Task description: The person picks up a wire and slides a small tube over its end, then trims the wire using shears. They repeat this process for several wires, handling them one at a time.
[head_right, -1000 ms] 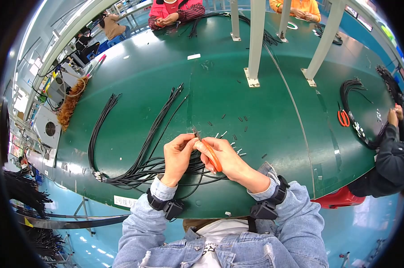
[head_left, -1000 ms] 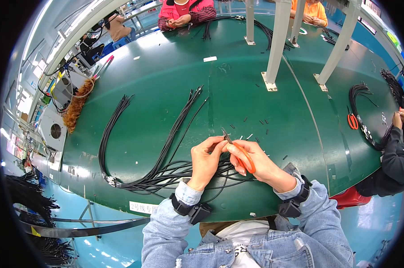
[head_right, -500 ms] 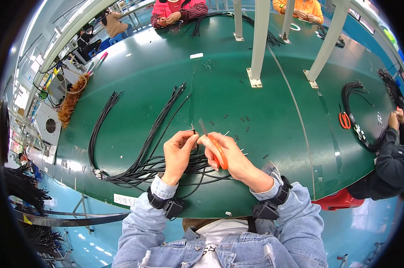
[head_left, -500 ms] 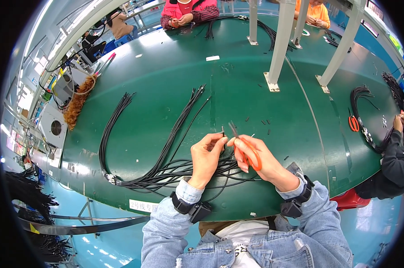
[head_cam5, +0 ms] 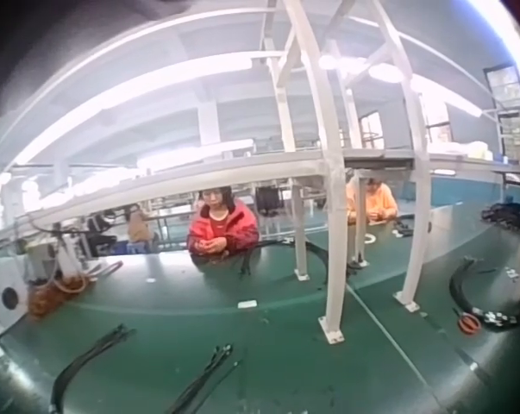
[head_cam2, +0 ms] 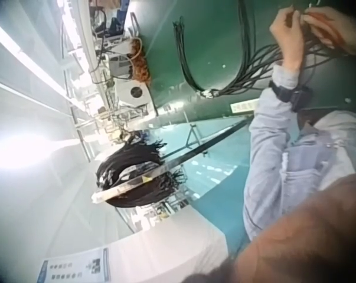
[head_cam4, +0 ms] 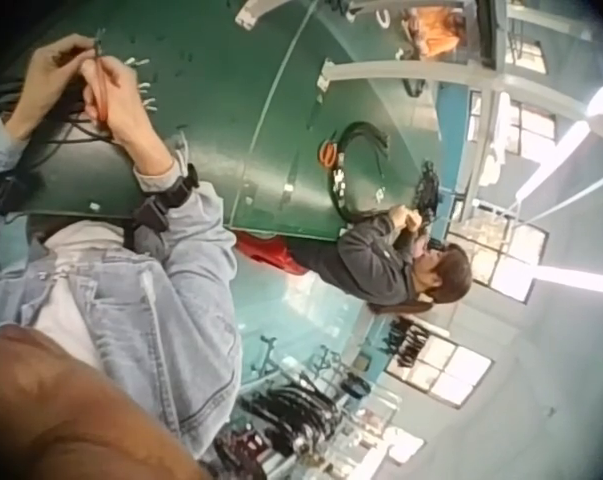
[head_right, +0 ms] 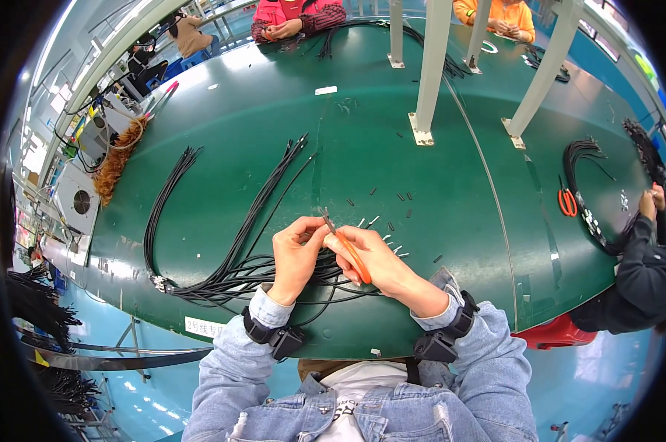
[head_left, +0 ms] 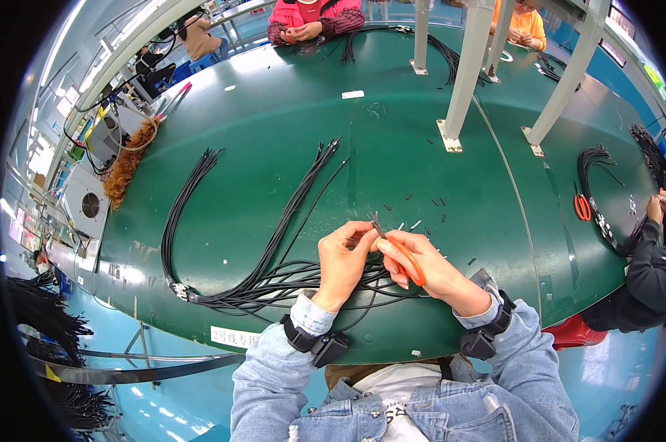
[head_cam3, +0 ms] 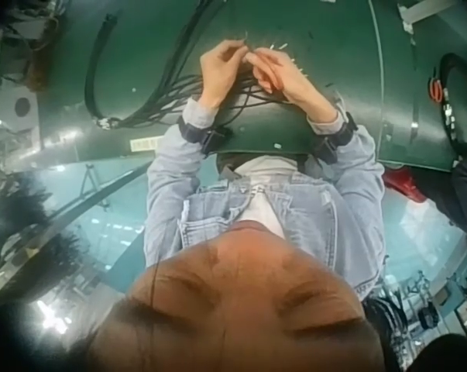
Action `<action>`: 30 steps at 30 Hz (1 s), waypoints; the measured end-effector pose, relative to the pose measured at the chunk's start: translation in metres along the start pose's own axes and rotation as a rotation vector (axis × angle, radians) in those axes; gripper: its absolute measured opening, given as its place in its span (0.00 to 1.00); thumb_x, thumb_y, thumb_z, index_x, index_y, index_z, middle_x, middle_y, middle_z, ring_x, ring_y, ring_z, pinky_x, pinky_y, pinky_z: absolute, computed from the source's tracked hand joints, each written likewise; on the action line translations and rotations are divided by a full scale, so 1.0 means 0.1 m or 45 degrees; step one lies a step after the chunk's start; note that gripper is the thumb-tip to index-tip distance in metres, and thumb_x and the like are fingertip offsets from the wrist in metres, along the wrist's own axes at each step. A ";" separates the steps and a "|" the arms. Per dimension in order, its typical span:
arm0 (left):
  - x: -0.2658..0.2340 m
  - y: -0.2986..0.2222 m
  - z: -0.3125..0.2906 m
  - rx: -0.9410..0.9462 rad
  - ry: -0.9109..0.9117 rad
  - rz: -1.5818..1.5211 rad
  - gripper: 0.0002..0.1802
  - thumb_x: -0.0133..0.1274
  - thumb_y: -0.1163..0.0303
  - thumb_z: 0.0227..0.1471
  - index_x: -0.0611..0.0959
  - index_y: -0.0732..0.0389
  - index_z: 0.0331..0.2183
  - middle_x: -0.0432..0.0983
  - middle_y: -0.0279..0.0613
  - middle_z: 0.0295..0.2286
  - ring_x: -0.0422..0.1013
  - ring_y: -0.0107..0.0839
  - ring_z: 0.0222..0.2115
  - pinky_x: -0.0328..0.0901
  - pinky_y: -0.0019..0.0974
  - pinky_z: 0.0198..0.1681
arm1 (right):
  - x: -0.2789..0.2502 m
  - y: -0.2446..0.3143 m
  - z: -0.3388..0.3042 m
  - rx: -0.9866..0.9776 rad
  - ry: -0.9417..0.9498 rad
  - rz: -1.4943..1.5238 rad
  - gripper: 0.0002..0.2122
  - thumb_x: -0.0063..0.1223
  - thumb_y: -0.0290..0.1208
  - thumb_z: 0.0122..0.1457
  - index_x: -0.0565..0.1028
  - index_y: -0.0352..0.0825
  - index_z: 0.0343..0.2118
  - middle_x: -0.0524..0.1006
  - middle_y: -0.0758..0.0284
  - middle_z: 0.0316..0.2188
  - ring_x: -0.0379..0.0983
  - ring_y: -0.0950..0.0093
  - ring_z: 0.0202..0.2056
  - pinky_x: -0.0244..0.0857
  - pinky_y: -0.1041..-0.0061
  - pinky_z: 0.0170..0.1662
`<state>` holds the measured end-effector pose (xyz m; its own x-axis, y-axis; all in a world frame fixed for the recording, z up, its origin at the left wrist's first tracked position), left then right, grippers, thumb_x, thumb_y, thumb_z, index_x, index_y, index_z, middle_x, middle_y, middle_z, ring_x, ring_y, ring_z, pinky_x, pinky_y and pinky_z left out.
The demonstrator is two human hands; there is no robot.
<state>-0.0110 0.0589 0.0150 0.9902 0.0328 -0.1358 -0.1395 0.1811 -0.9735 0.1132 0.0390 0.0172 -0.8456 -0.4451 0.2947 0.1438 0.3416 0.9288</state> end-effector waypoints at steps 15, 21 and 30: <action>0.00 -0.09 0.00 0.101 -0.018 0.182 0.06 0.55 0.78 0.45 0.80 0.67 0.30 0.77 0.37 0.23 0.72 0.20 0.24 0.66 0.23 0.28 | 0.00 0.03 -0.01 -0.033 -0.075 0.023 0.17 0.46 0.44 0.58 0.69 0.32 0.31 0.62 0.74 0.13 0.57 0.86 0.12 0.49 0.85 0.14; 0.00 -0.11 0.00 0.157 -0.039 0.217 0.06 0.55 0.78 0.44 0.80 0.67 0.30 0.77 0.38 0.23 0.72 0.21 0.24 0.67 0.24 0.28 | -0.02 0.01 0.00 -0.040 -0.078 -0.010 0.17 0.46 0.45 0.58 0.69 0.31 0.31 0.61 0.75 0.13 0.56 0.86 0.12 0.49 0.85 0.14; 0.01 -0.11 0.00 0.161 -0.013 0.281 0.05 0.55 0.78 0.45 0.80 0.68 0.30 0.77 0.38 0.23 0.73 0.22 0.25 0.67 0.24 0.29 | -0.04 0.00 0.00 -0.060 -0.085 -0.031 0.16 0.47 0.42 0.58 0.70 0.30 0.33 0.61 0.76 0.12 0.56 0.87 0.12 0.50 0.85 0.15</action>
<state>-0.0080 0.0570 0.0260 0.9355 0.0950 -0.3403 -0.3530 0.2899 -0.8896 0.1163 0.0406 0.0157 -0.8814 -0.3961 0.2573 0.1452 0.2912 0.9456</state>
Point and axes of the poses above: each hand's wrist, its own z-axis towards the middle knuckle, its own x-axis out of the palm, y = z × x, the point moved 6 cm from there along z, towards the middle knuckle
